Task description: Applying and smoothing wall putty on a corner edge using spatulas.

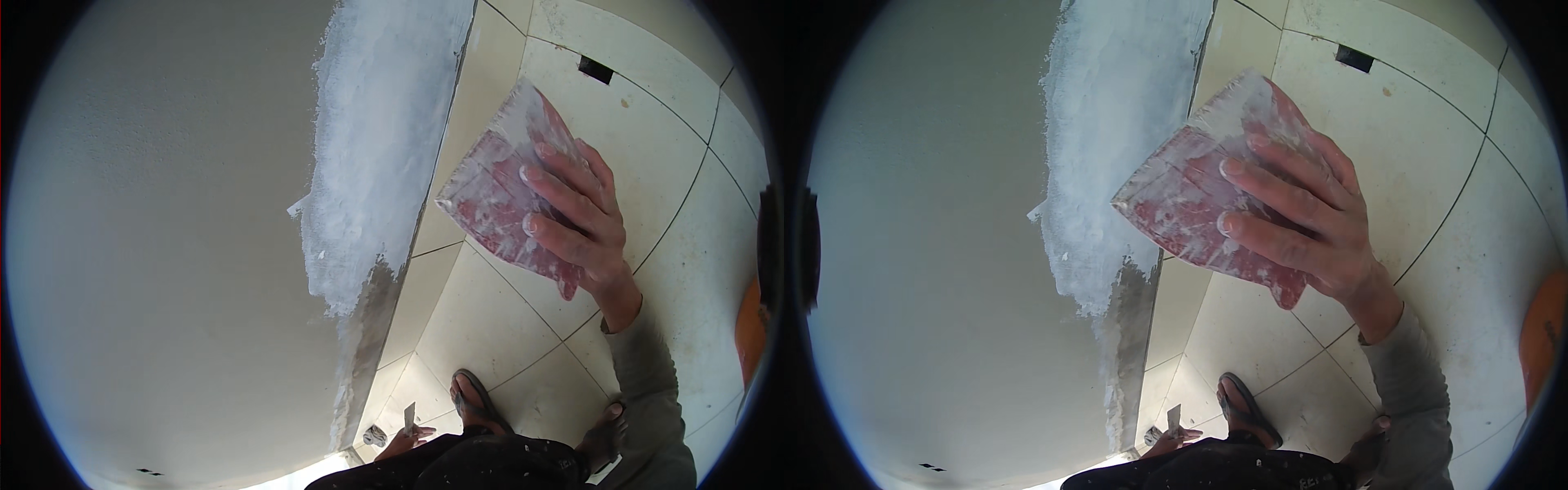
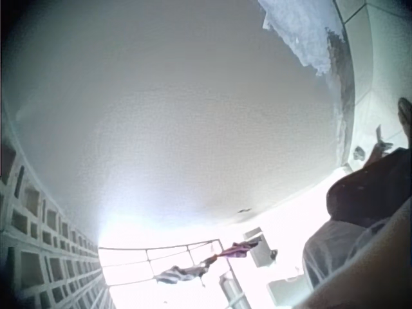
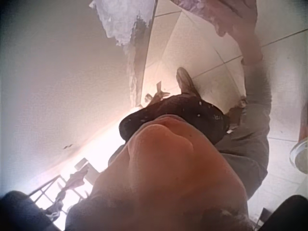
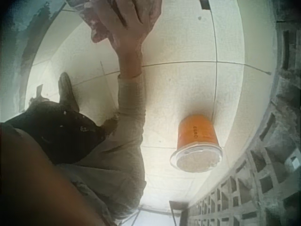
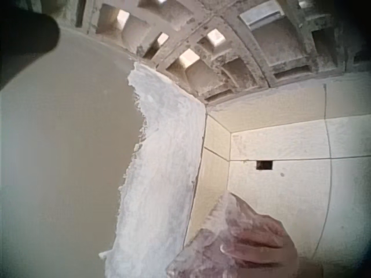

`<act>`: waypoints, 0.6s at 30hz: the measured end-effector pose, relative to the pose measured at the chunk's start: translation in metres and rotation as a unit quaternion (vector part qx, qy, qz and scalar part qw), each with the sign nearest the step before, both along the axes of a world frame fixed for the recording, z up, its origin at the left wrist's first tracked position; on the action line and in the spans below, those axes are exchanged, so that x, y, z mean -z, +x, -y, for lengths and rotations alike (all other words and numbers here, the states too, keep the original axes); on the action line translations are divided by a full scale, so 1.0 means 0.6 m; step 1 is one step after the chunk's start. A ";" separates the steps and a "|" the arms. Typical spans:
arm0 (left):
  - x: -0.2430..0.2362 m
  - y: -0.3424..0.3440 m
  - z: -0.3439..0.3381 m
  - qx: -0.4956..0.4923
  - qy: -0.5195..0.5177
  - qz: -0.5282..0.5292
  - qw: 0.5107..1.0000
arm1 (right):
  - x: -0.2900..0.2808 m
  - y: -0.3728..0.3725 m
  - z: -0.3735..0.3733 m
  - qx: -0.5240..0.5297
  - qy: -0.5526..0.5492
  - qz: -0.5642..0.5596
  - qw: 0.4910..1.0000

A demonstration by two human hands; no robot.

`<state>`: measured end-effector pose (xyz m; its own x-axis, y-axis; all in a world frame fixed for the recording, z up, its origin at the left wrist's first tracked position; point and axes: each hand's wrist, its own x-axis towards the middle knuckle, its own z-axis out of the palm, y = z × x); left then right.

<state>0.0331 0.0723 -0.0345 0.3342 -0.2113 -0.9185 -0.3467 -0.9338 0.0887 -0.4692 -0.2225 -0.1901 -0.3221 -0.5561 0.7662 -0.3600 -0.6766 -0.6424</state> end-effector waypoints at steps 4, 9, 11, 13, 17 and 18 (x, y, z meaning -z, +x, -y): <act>0.026 0.013 0.008 0.076 0.034 -0.009 0.996 | 0.024 -0.008 0.118 0.146 -0.029 -0.102 0.984; 0.025 0.028 -0.002 0.077 0.017 -0.017 0.997 | 0.022 0.007 0.230 0.166 -0.053 -0.136 0.975; 0.030 0.041 -0.010 0.085 0.012 -0.015 0.996 | 0.025 0.010 0.247 0.152 -0.038 -0.155 0.975; 0.030 0.059 -0.025 0.076 0.001 -0.024 0.997 | 0.029 0.022 0.242 0.134 -0.028 -0.169 0.976; 0.022 0.038 -0.012 0.079 -0.009 -0.015 0.997 | 0.059 0.027 0.172 0.059 0.024 -0.165 0.984; 0.017 0.030 -0.006 0.077 -0.003 -0.001 0.997 | 0.051 0.024 0.149 0.028 0.055 -0.148 0.987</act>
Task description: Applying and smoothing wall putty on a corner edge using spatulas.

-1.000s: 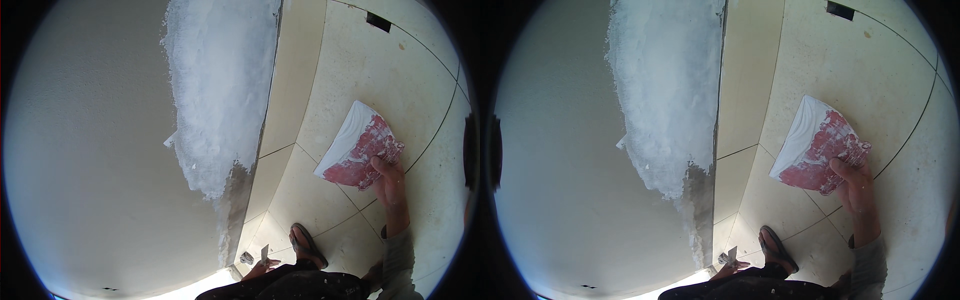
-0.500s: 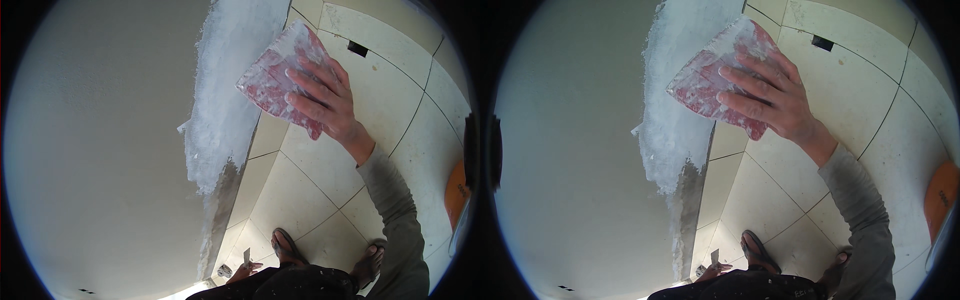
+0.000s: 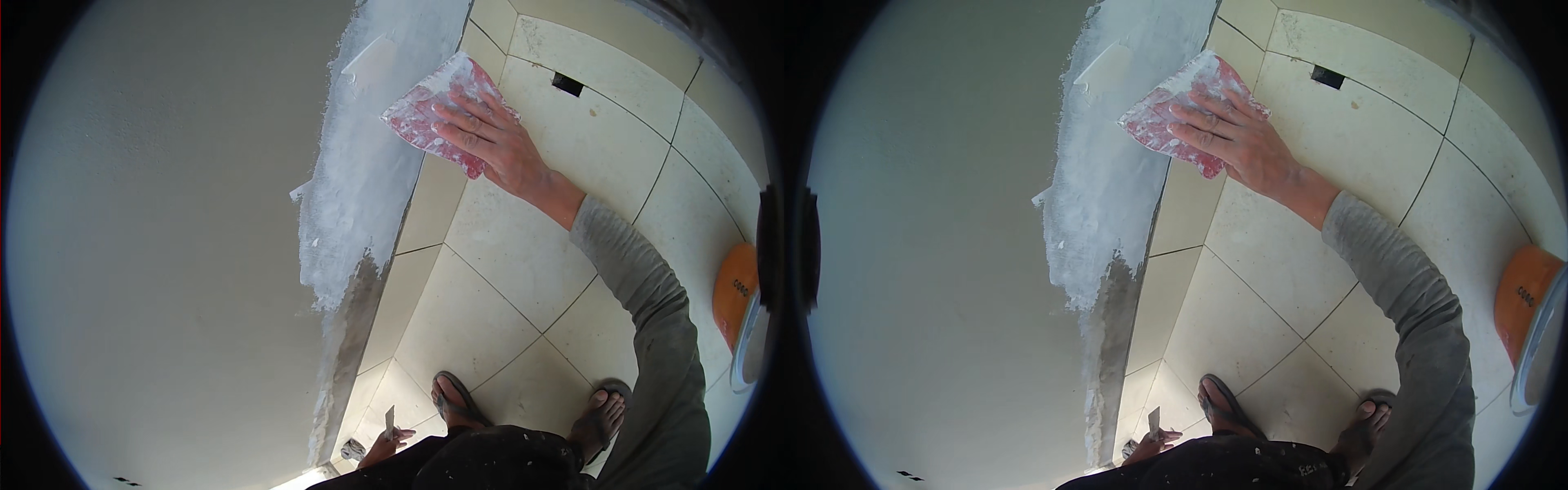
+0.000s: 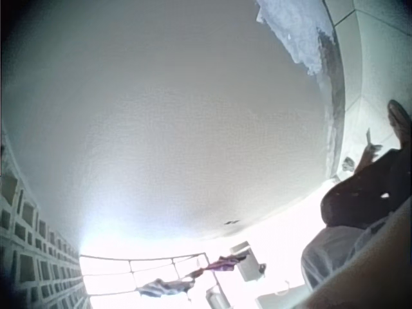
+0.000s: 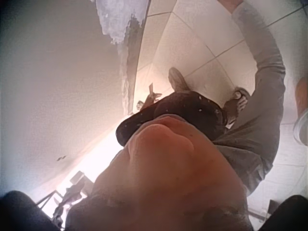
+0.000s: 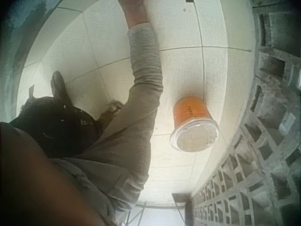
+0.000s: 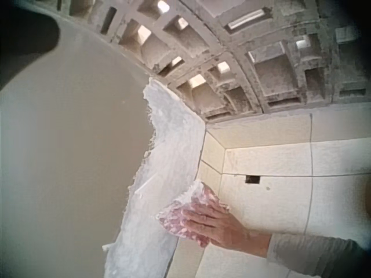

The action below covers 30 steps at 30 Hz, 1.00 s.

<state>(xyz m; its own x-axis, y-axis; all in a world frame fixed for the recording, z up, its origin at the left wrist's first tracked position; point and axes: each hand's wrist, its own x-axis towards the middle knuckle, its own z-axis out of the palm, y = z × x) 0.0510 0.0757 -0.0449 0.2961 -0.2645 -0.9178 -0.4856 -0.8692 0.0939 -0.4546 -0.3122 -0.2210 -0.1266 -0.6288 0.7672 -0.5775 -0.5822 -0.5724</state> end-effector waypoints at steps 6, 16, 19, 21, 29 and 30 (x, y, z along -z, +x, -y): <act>-0.004 -0.043 0.037 0.021 -0.010 -0.012 1.000 | -0.104 -0.046 0.033 0.053 0.023 0.234 0.971; 0.018 0.005 0.017 0.013 -0.044 -0.020 0.999 | -0.113 0.064 -0.075 -0.021 0.047 0.099 0.994; 0.014 -0.018 0.037 0.011 -0.039 -0.006 0.999 | -0.073 0.038 -0.089 -0.047 0.047 0.029 0.997; 0.013 -0.027 0.041 0.009 -0.042 0.002 0.999 | -0.056 0.004 -0.073 -0.001 0.000 -0.001 1.000; 0.005 -0.039 0.049 -0.006 -0.033 -0.013 0.999 | -0.037 -0.085 0.117 0.121 -0.109 -0.072 0.984; 0.004 -0.035 0.047 -0.010 -0.035 -0.011 0.999 | -0.032 -0.072 0.130 0.100 -0.096 -0.074 0.988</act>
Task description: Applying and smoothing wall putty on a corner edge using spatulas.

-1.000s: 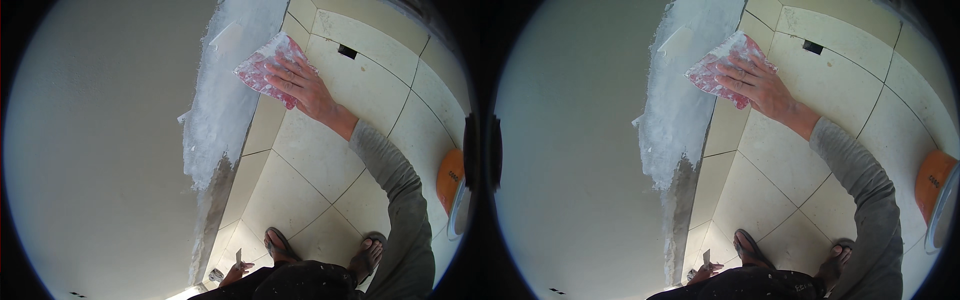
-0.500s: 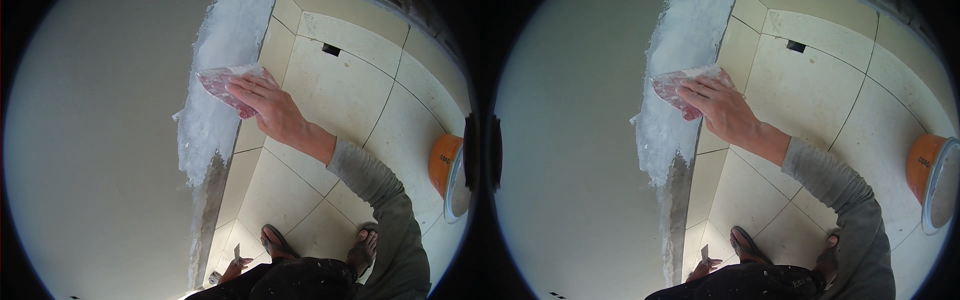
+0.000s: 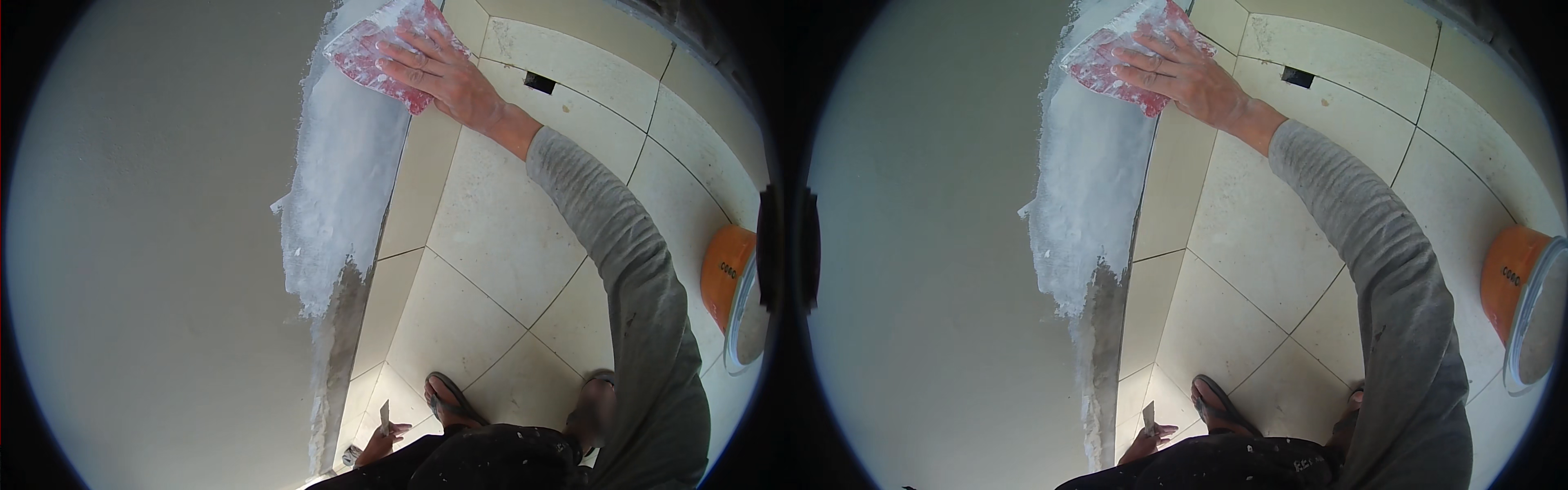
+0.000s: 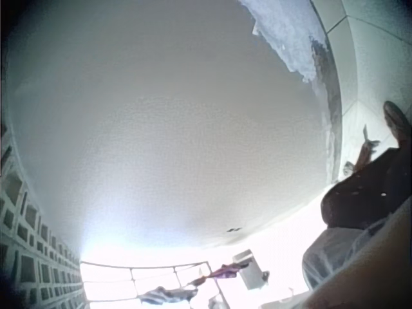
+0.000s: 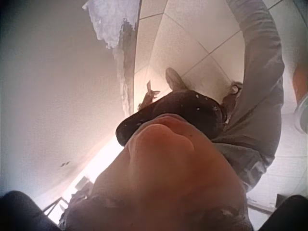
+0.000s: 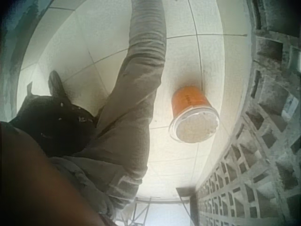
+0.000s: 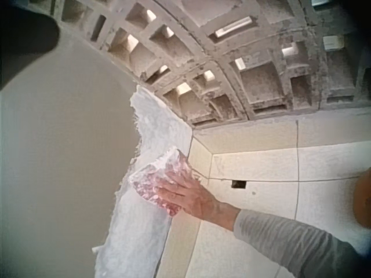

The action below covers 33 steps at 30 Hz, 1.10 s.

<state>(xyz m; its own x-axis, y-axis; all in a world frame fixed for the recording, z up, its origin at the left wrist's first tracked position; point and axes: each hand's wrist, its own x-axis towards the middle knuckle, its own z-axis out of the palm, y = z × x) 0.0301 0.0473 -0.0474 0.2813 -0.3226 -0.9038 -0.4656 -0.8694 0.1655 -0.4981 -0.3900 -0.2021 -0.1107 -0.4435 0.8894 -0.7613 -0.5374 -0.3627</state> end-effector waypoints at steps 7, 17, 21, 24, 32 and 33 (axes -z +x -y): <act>0.008 0.009 -0.001 0.002 0.004 0.002 1.000 | 0.027 -0.008 -0.077 -0.025 0.050 0.046 0.997; 0.015 0.013 0.002 0.015 0.010 0.002 1.000 | -0.090 0.001 -0.049 -0.012 0.068 0.282 0.957; 0.014 0.011 0.006 0.036 0.023 0.011 0.999 | -0.116 0.066 -0.122 -0.095 0.046 0.252 0.962; 0.021 0.007 0.025 0.034 0.014 0.008 0.999 | -0.110 0.140 -0.188 -0.144 0.099 0.200 0.964; 0.036 0.000 0.064 0.092 0.002 -0.031 0.995 | -0.108 0.096 -0.237 -0.167 0.137 0.324 0.921; 0.028 -0.006 0.059 0.078 -0.009 -0.027 0.997 | -0.113 0.067 -0.217 -0.153 0.128 0.357 0.913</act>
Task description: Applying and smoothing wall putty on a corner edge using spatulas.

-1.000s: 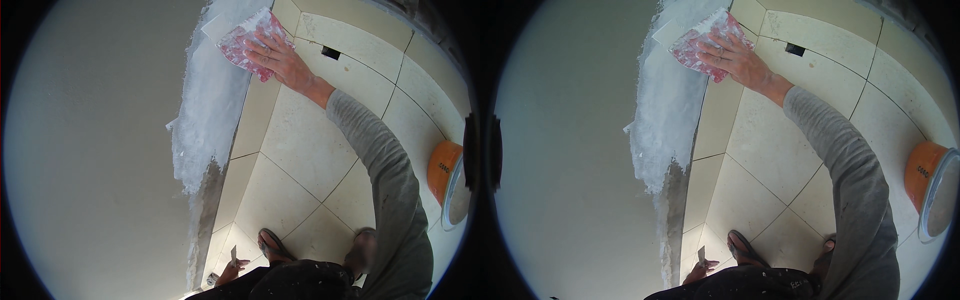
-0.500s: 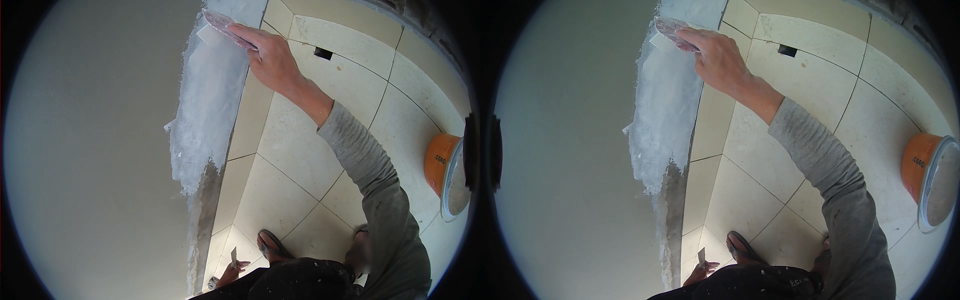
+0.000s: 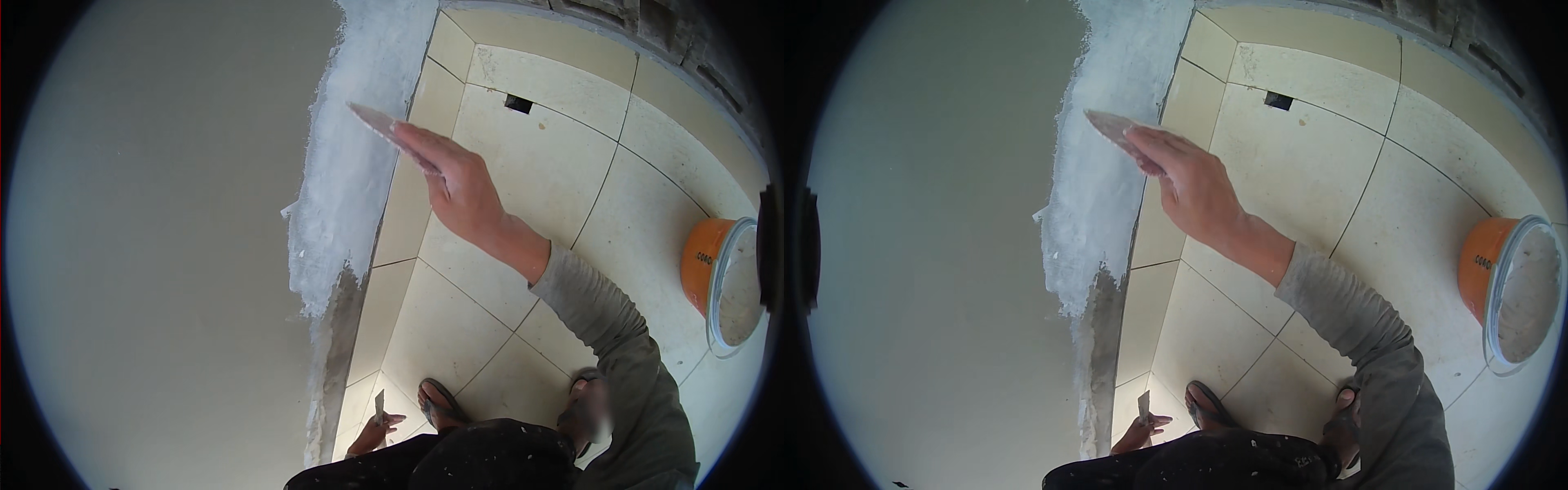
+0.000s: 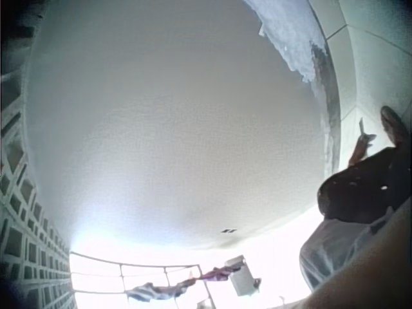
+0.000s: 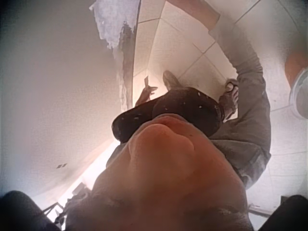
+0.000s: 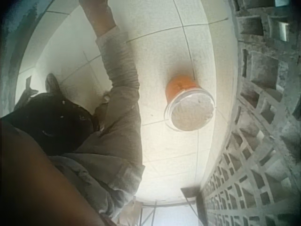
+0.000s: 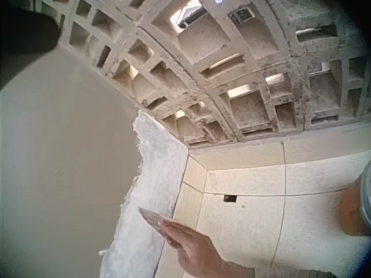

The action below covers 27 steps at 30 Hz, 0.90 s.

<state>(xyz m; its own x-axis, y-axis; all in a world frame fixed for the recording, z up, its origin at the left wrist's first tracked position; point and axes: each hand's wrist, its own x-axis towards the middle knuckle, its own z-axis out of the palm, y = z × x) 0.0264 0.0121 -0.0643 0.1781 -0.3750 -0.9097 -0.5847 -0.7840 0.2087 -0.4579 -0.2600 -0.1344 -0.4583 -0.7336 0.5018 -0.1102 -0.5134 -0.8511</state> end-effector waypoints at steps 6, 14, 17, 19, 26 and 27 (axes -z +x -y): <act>-0.008 0.000 -0.026 -0.020 -0.002 0.022 1.000 | 0.066 -0.144 0.128 0.173 -0.097 -0.224 0.954; -0.018 0.010 -0.041 -0.041 -0.011 0.002 0.999 | 0.093 -0.117 0.230 0.222 -0.176 -0.335 0.899; -0.022 -0.003 -0.031 -0.043 -0.009 0.008 0.999 | 0.143 -0.081 0.229 0.157 -0.138 -0.297 0.932; -0.018 0.011 -0.037 -0.058 -0.019 -0.003 0.998 | 0.153 -0.082 0.200 0.136 -0.122 -0.299 0.937; -0.013 0.026 -0.035 -0.043 -0.011 0.006 0.999 | 0.048 -0.142 0.190 0.113 -0.033 -0.058 0.991; -0.011 0.023 -0.031 -0.038 -0.015 -0.002 0.999 | 0.034 -0.152 0.201 0.098 0.008 -0.017 0.995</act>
